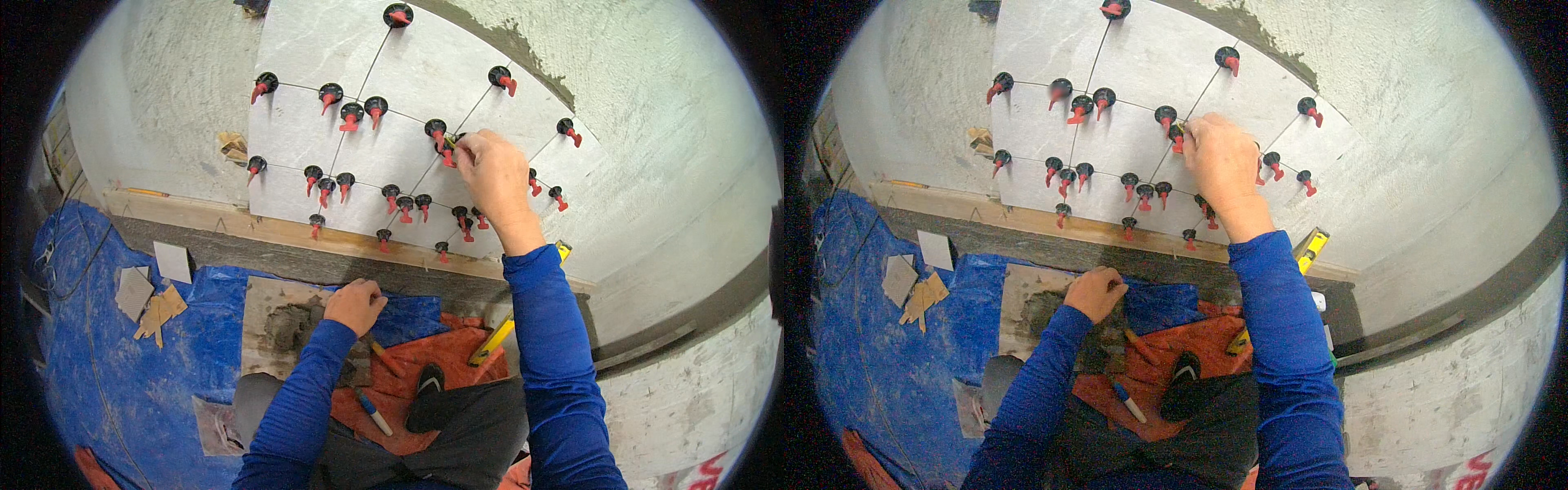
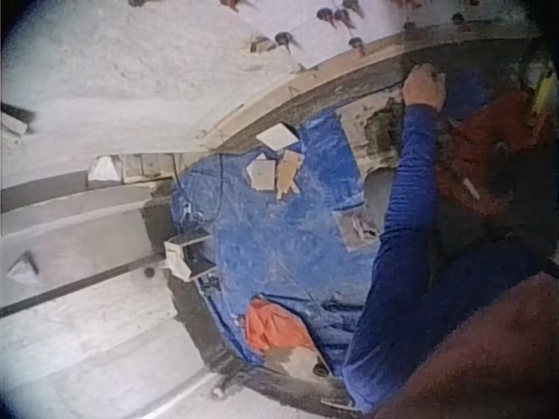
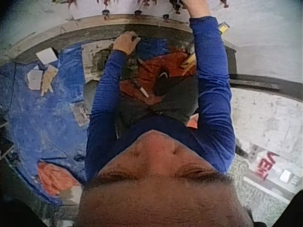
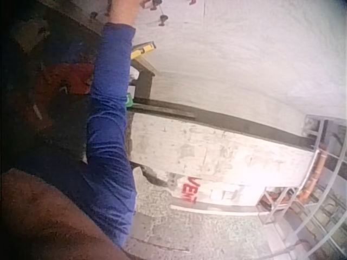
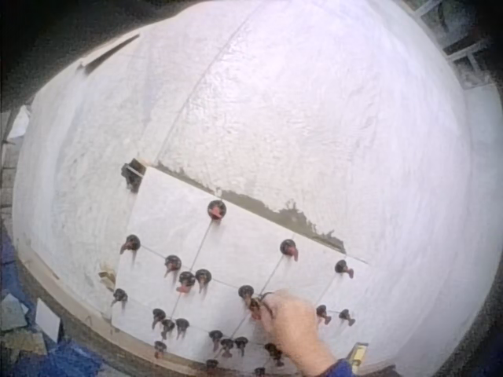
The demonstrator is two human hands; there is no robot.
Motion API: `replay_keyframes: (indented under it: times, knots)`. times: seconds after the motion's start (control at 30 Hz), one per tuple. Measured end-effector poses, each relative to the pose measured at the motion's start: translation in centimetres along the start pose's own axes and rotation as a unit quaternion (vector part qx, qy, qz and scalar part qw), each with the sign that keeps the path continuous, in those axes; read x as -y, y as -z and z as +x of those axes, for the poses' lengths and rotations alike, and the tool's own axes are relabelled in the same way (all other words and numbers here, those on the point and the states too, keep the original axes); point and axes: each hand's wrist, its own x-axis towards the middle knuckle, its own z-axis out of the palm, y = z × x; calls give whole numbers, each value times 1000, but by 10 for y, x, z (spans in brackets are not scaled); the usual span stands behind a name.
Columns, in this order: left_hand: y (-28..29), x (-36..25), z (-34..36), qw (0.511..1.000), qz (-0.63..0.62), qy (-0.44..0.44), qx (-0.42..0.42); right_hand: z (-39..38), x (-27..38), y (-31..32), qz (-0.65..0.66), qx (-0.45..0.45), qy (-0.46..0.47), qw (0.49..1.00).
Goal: The person installs white wall tiles using red tile leveling clips and a green rubber mallet. They tap the tiles into place, adjust the clips, measure gaps with a tape measure, and wipe the tile surface with a blue sponge.
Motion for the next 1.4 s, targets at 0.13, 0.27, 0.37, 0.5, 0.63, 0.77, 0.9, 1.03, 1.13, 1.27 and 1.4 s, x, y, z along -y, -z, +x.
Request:
replay_keyframes:
  times: [0.13,0.27,0.37,0.5,0.63,0.77,0.9,1.03,1.13,1.27,1.4]
  knots:
    - [1,-1,-1,1000,-4,5,3,-3,1,0,-49,12,-5,999]
    - [1,0,0,1000,-7,7,2,-3,3,-1,-27,-23,32,999]
    - [1,0,-2,1000,-9,6,-1,-2,3,0,-54,-20,19,998]
    - [2,0,-1,1000,-11,5,-6,-1,3,-2,-56,-18,12,998]
    - [1,0,-1,1000,-15,6,2,0,4,-3,-45,-42,-21,998]
    - [2,0,-1,1000,-11,6,7,0,3,-3,-23,-39,3,999]
    - [2,-1,-1,1000,1,19,15,-1,1,-5,-25,-47,5,999]
    - [2,-2,0,1000,-6,9,10,-3,1,-8,-11,-61,-9,998]
    - [1,-2,-1,1000,-4,12,12,-6,2,-8,-11,-84,-32,996]
    - [-1,-1,1,1000,1,13,17,-9,10,-11,35,-57,-110,992]
    - [-3,0,1,1000,1,10,23,-8,16,-12,44,-49,-152,986]
